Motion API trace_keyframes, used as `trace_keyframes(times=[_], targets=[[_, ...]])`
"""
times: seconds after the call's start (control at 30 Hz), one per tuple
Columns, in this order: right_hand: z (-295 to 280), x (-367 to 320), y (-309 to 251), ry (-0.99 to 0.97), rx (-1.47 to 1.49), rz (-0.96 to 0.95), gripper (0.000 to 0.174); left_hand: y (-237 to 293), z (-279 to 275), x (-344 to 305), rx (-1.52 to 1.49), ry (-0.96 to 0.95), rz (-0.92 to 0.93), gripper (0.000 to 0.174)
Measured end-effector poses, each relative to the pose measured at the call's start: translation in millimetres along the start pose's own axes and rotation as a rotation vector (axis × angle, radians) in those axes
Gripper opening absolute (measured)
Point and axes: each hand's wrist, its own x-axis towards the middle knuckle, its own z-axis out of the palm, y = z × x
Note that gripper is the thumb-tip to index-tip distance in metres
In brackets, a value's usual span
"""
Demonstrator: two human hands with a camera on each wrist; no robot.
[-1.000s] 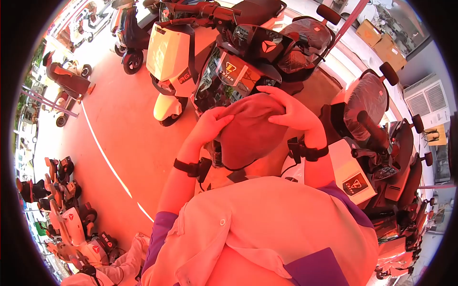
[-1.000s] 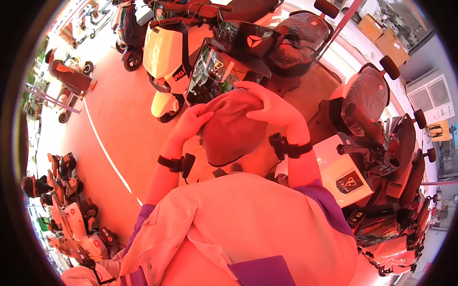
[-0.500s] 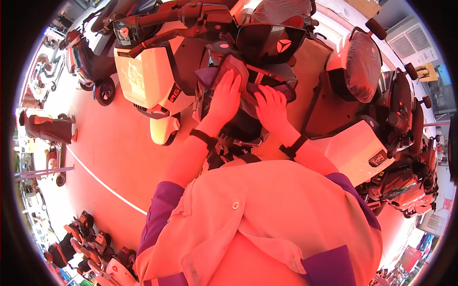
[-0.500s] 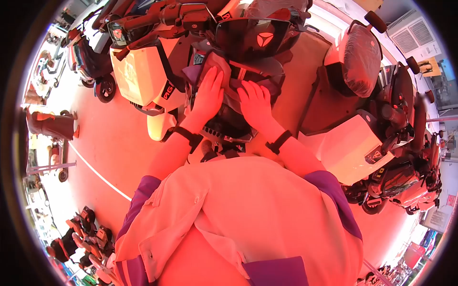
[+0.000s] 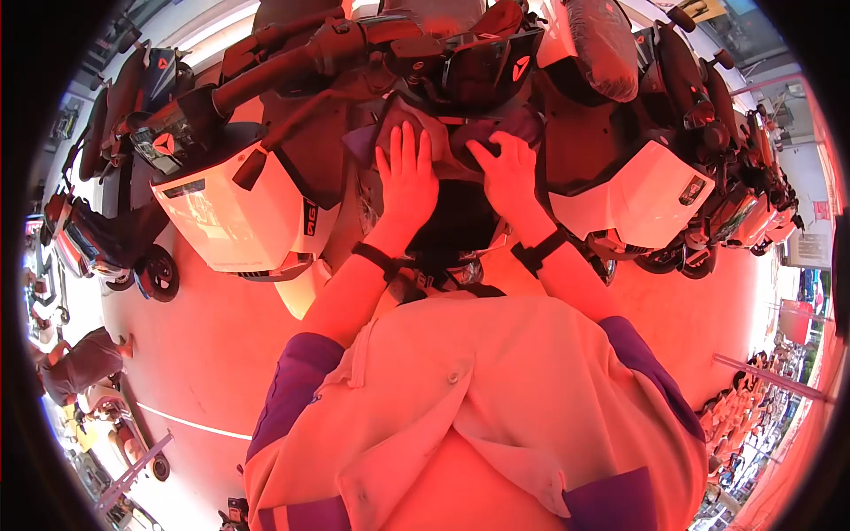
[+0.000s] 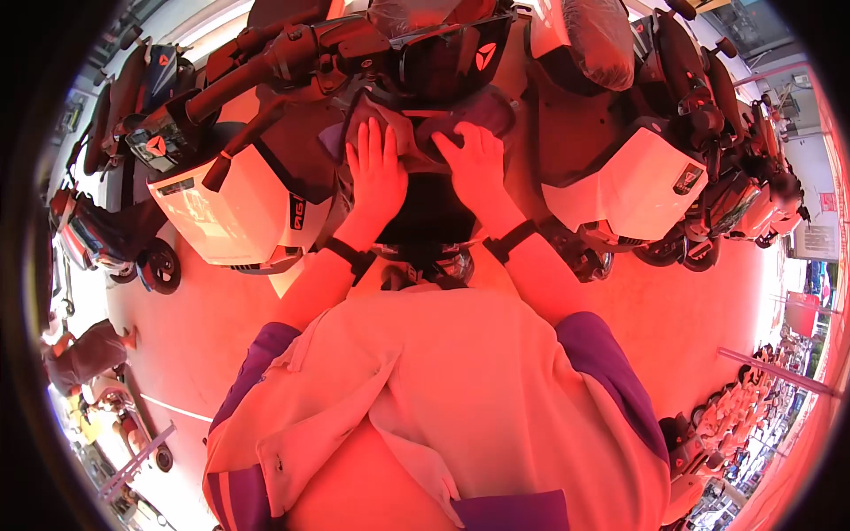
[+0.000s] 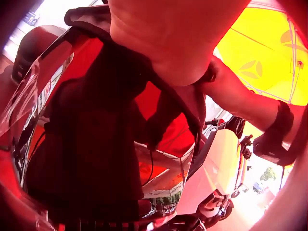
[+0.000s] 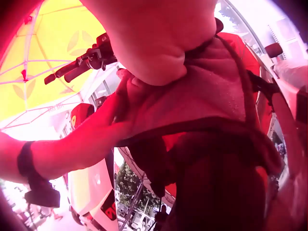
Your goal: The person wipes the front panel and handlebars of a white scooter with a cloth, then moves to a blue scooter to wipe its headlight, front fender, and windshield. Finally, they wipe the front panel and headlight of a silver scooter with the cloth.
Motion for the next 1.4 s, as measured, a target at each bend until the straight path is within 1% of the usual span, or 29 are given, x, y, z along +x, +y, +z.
trace_keyframes(times=[0.03, 0.1, 0.13, 0.2, 0.23, 0.3, 0.37, 0.47, 0.5, 0.6, 0.63, 0.73, 0.77, 0.83, 0.87, 0.9, 0.93, 1.0, 1.03, 1.07, 1.13, 1.17, 1.23, 1.27, 1.3, 1.33, 1.37, 1.4], targets=[[7.4, -11.9, 2.4, -0.04, 0.028, 0.034, 0.049, 4.5, 7.0, -19.4, -0.036, -0.056, 0.012, 0.067], [21.1, -40.6, 6.8, -0.11, 0.049, 0.071, 0.051, 3.5, 16.5, -56.9, -0.022, -0.28, 0.101, 0.066], [19.8, -50.6, 6.3, -0.116, 0.045, 0.07, 0.053, 2.4, 14.4, -63.9, -0.011, -0.394, 0.134, 0.066], [19.4, -56.8, 6.2, -0.124, 0.047, 0.057, 0.055, -7.3, 13.7, -56.6, -0.02, -0.261, 0.184, 0.067], [17.3, -47.4, 3.6, -0.071, 0.052, 0.049, 0.055, -13.3, 6.9, -47.4, -0.017, -0.2, 0.215, 0.068], [12.7, -29.5, -3.1, 0.025, 0.066, 0.05, 0.056, -16.7, -11.9, -18.2, -0.078, -0.094, 0.05, 0.065], [15.7, -9.6, -18.6, 0.054, 0.068, -0.025, 0.056, -23.6, -31.9, 11.0, -0.177, 0.043, -0.089, 0.061], [27.4, 17.0, -46.7, 0.041, 0.132, -0.19, 0.056, -57.0, -19.3, 4.1, -0.525, 0.014, -0.288, 0.066], [34.1, 25.1, -55.9, 0.024, 0.147, -0.253, 0.054, -69.0, -8.3, -9.4, -0.502, 0.02, -0.31, 0.063], [61.7, 53.5, -87.6, 0.011, 0.181, -0.443, 0.047, -86.2, 19.6, -55.4, -1.141, 0.098, -0.672, 0.059], [70.7, 60.3, -96.5, 0.01, 0.186, -0.502, 0.044, -98.9, 17.6, -64.7, -1.04, -0.16, -0.942, 0.06], [97.4, 71.9, -112.5, -0.057, 0.14, -0.607, 0.037, -101.5, 23.7, -76.2, -1.133, -0.105, -0.962, 0.061], [102.7, 70.2, -111.3, 0.007, 0.131, -0.624, 0.034, -97.4, 27.7, -77.6, -1.229, -0.026, -0.908, 0.062], [96.6, 61.3, -103.4, 0.062, 0.174, -0.578, 0.033, -70.9, -0.9, -55.9, -1.405, 0.12, -0.789, 0.063], [88.9, 54.9, -96.7, 0.089, 0.193, -0.544, 0.033, -65.3, -9.6, -47.3, -1.224, 0.116, -0.629, 0.064], [71.2, 47.6, -85.7, 0.031, 0.204, -0.502, 0.035, -61.7, -14.3, -36.9, -1.045, 0.109, -0.47, 0.065], [69.5, 35.2, -68.0, 0.086, 0.18, -0.45, 0.036, -53.7, -19.5, -28.5, -0.868, 0.103, -0.314, 0.066], [63.3, 5.9, -30.2, 0.134, 0.079, -0.301, 0.037, -27.1, -30.7, -20.2, -0.507, -0.021, -0.076, 0.068], [61.4, -10.2, -9.7, 0.083, 0.034, -0.252, 0.038, -15.2, -35.3, -15.9, -0.319, -0.084, 0.047, 0.069], [58.4, -22.7, 6.1, 0.037, -0.01, -0.203, 0.039, -3.1, -36.6, -12.1, -0.317, -0.143, 0.093, 0.065], [39.9, -37.8, 19.8, 0.009, 0.032, -0.1, 0.039, 10.1, -29.3, -7.1, -0.277, -0.204, 0.159, 0.064], [35.6, -40.5, 24.1, -0.003, 0.048, -0.045, 0.039, 9.2, -25.5, -6.9, -0.235, -0.188, 0.147, 0.064], [44.0, -43.9, 25.3, -0.043, 0.153, 0.043, 0.046, 6.1, -19.3, -2.9, -0.163, -0.152, 0.14, 0.063], [48.3, -47.8, 24.0, -0.06, 0.201, 0.097, 0.049, 4.5, -16.9, -2.1, -0.144, -0.131, 0.066, 0.063], [47.8, -43.8, 11.8, -0.027, 0.26, 0.145, 0.051, 2.7, -19.0, -2.3, -0.129, -0.113, -0.002, 0.064], [46.9, -38.1, -1.2, 0.003, 0.263, 0.145, 0.051, 0.1, -21.1, -2.1, -0.115, -0.1, -0.06, 0.064], [45.8, -30.8, -9.4, 0.039, 0.265, 0.153, 0.051, -8.1, -19.3, -4.5, -0.159, -0.042, -0.1, 0.065], [46.1, -22.2, -10.1, 0.068, 0.246, 0.086, 0.053, -15.1, -14.5, -7.1, -0.203, 0.011, -0.136, 0.067]])
